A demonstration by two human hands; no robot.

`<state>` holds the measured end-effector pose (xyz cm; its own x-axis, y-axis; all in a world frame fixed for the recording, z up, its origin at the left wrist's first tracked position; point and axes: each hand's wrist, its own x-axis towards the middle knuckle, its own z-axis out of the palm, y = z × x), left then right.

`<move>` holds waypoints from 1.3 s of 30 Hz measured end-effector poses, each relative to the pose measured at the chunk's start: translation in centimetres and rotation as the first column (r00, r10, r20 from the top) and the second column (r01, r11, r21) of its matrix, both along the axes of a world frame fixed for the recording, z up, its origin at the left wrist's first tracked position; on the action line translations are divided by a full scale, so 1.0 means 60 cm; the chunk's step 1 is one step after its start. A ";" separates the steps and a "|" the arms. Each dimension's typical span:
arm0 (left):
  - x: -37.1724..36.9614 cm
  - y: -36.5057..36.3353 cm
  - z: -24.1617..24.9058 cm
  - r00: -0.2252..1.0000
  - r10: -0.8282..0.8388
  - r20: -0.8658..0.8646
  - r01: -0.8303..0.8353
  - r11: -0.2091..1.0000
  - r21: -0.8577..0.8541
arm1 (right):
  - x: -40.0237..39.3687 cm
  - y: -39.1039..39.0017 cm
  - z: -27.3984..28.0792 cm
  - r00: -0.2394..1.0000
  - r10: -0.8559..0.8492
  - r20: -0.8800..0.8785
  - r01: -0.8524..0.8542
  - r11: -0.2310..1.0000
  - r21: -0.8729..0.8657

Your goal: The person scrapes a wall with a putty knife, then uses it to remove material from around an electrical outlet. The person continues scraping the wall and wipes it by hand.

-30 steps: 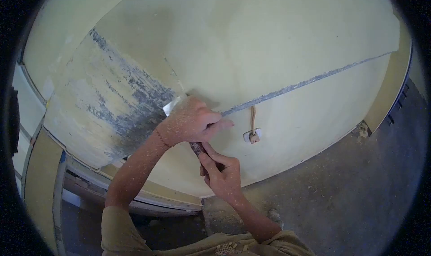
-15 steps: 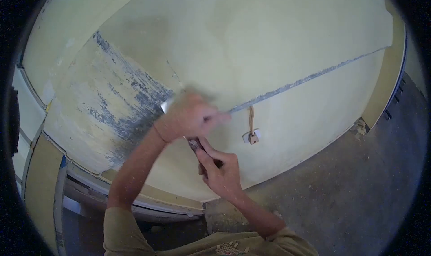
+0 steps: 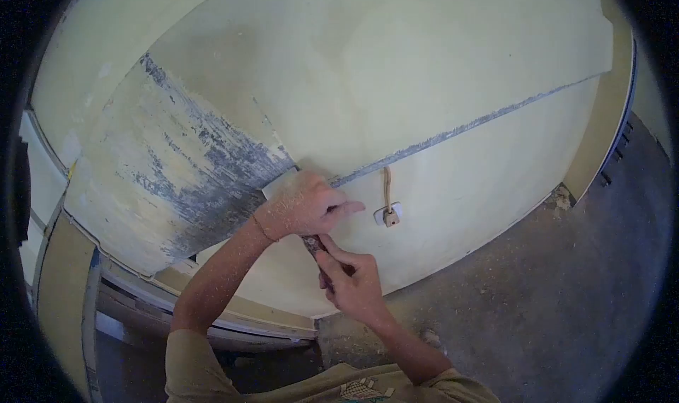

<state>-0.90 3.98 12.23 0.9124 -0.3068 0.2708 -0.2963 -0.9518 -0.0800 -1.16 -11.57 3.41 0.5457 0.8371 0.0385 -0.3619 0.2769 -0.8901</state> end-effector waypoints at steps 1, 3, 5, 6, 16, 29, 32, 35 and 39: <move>-0.002 0.004 0.008 0.995 0.077 -0.066 -0.081 0.995 -0.056 | -0.003 0.001 0.002 1.000 0.020 -0.007 -0.020 1.000 -0.024; 0.000 0.005 0.007 0.978 0.156 -0.139 -0.175 0.974 -0.141 | 0.004 0.005 0.001 1.000 0.019 0.000 -0.019 1.000 -0.015; 0.004 0.009 -0.014 0.991 0.117 -0.069 -0.128 0.975 -0.182 | 0.004 0.002 -0.022 1.000 0.016 -0.013 -0.016 1.000 -0.002; 0.001 0.006 -0.019 0.990 0.119 -0.070 -0.129 0.976 -0.178 | 0.008 0.006 -0.033 0.999 -0.017 0.033 0.017 1.000 0.006; 0.004 0.005 0.005 0.987 0.069 0.147 -0.063 0.997 -0.044 | -0.001 0.012 -0.011 0.997 -0.064 0.040 0.063 0.997 0.040; 0.003 0.009 0.048 0.995 0.097 0.040 -0.090 0.986 -0.143 | -0.001 0.024 0.025 0.999 -0.032 0.035 0.031 0.999 0.020; -0.002 0.007 0.030 0.990 0.074 0.123 -0.059 0.991 -0.122 | -0.001 0.023 0.009 0.997 -0.050 0.055 0.047 0.997 0.066; -0.006 0.006 0.031 0.982 -0.019 0.188 0.025 0.999 -0.031 | -0.001 0.030 0.015 0.997 -0.047 0.064 0.044 0.998 0.049; 0.001 0.015 0.063 0.990 0.113 0.079 -0.106 0.991 -0.084 | 0.013 0.037 0.035 0.997 -0.018 0.078 0.013 0.998 0.065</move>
<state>-0.87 4.90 16.01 0.9125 -0.1810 0.3670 -0.1856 -0.9824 -0.0228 -0.40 -9.37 5.54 0.5521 0.8227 0.1353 -0.2868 0.3397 -0.8957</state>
